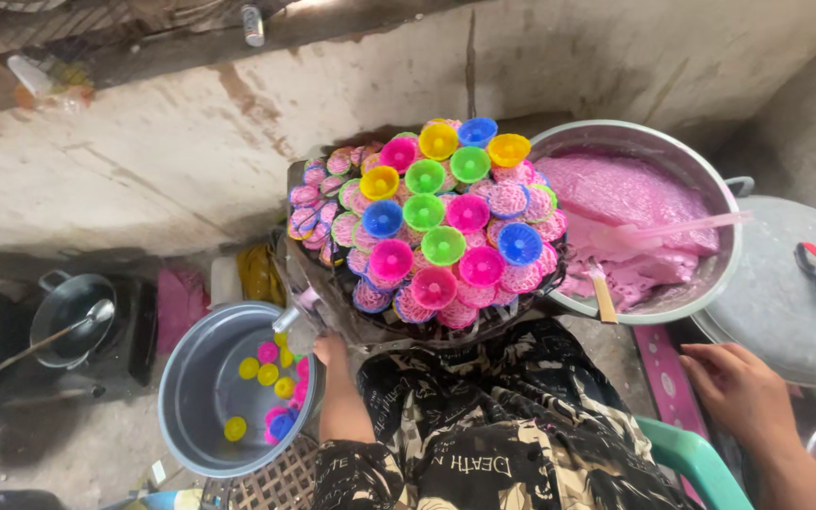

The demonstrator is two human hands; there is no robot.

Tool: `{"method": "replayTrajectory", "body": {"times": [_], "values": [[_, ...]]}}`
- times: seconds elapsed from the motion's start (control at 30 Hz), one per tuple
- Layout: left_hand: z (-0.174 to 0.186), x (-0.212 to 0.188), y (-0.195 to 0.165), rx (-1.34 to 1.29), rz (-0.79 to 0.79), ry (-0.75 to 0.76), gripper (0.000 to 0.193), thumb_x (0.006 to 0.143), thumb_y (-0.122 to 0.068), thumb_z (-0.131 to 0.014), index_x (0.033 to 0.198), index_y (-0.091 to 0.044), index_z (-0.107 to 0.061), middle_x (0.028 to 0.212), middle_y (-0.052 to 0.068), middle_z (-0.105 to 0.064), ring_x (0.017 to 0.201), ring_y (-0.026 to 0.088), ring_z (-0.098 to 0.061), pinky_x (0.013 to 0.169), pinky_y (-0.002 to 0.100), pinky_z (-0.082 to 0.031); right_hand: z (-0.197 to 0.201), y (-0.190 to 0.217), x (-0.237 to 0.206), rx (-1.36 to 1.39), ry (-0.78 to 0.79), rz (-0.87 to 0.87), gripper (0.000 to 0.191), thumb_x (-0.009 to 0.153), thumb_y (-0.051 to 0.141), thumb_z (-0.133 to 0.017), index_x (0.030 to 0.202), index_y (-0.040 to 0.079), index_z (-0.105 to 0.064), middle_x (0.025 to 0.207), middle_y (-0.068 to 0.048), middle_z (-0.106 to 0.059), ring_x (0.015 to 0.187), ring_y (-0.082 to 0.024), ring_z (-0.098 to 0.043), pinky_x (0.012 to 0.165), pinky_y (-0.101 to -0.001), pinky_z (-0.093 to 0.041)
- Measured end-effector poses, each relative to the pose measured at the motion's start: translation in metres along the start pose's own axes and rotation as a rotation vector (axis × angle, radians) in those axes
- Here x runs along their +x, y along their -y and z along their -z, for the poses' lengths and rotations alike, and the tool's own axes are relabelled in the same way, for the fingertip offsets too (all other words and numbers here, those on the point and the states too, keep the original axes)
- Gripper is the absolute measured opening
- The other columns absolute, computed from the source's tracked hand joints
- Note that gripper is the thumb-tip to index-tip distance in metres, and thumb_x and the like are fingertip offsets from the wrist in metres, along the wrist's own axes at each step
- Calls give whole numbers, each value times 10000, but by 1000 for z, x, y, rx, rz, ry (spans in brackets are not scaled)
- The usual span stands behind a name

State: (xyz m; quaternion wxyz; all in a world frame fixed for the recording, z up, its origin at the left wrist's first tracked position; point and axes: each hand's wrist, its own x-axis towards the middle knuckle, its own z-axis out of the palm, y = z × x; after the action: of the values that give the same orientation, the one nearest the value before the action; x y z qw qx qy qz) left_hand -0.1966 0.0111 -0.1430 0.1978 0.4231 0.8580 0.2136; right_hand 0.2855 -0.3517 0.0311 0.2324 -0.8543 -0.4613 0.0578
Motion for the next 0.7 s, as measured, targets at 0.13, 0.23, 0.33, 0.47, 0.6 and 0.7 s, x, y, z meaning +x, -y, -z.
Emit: {"method": "replayTrajectory", "body": {"times": [0.13,0.23,0.33,0.47,0.6,0.7], "values": [[12,-24,14,-98,-106,-96,492,1020,-410,-586,1142,58,-680,1129,274,-710,1078,433,-663,954,496,-507,-17,14,2,98,76,58,247,885,291,-739,1076,142,-786,947,-40,-733,736,-187,-735,705,-328,-589],[28,-43,34,-330,-63,-45,425,1041,-346,-583,1160,55,-659,1116,241,-716,1048,399,-665,922,466,-508,-48,40,9,142,221,142,231,863,269,-743,1040,127,-785,913,-65,-721,733,-213,-727,702,-348,-588],[41,-55,61,-653,-32,14,354,1045,-273,-575,1201,41,-627,1106,192,-717,1006,346,-662,881,420,-507,-78,71,14,207,350,300,218,855,260,-746,1022,125,-780,926,-73,-723,734,-225,-724,680,-362,-586],[60,-71,101,-1172,-38,189,312,1076,-199,-485,1322,-15,-536,1204,89,-644,1079,205,-619,911,338,-511,-90,115,16,391,559,435,218,866,249,-736,1019,103,-787,892,-75,-728,731,-220,-729,661,-355,-588],[91,-105,109,-1371,-194,321,326,1126,-171,-490,1419,-27,-479,1201,71,-579,1060,166,-567,890,323,-474,-73,171,20,646,697,740,334,912,293,-744,1159,69,-759,1054,-85,-769,922,-227,-754,817,-356,-597],[120,-148,70,-1483,-210,467,337,1155,-254,-461,1376,-5,-507,1134,93,-587,1020,211,-601,861,374,-519,-61,227,20,745,674,971,804,847,396,-807,1437,-68,-520,1318,-240,-616,1218,-348,-624,1020,-418,-496]]}}
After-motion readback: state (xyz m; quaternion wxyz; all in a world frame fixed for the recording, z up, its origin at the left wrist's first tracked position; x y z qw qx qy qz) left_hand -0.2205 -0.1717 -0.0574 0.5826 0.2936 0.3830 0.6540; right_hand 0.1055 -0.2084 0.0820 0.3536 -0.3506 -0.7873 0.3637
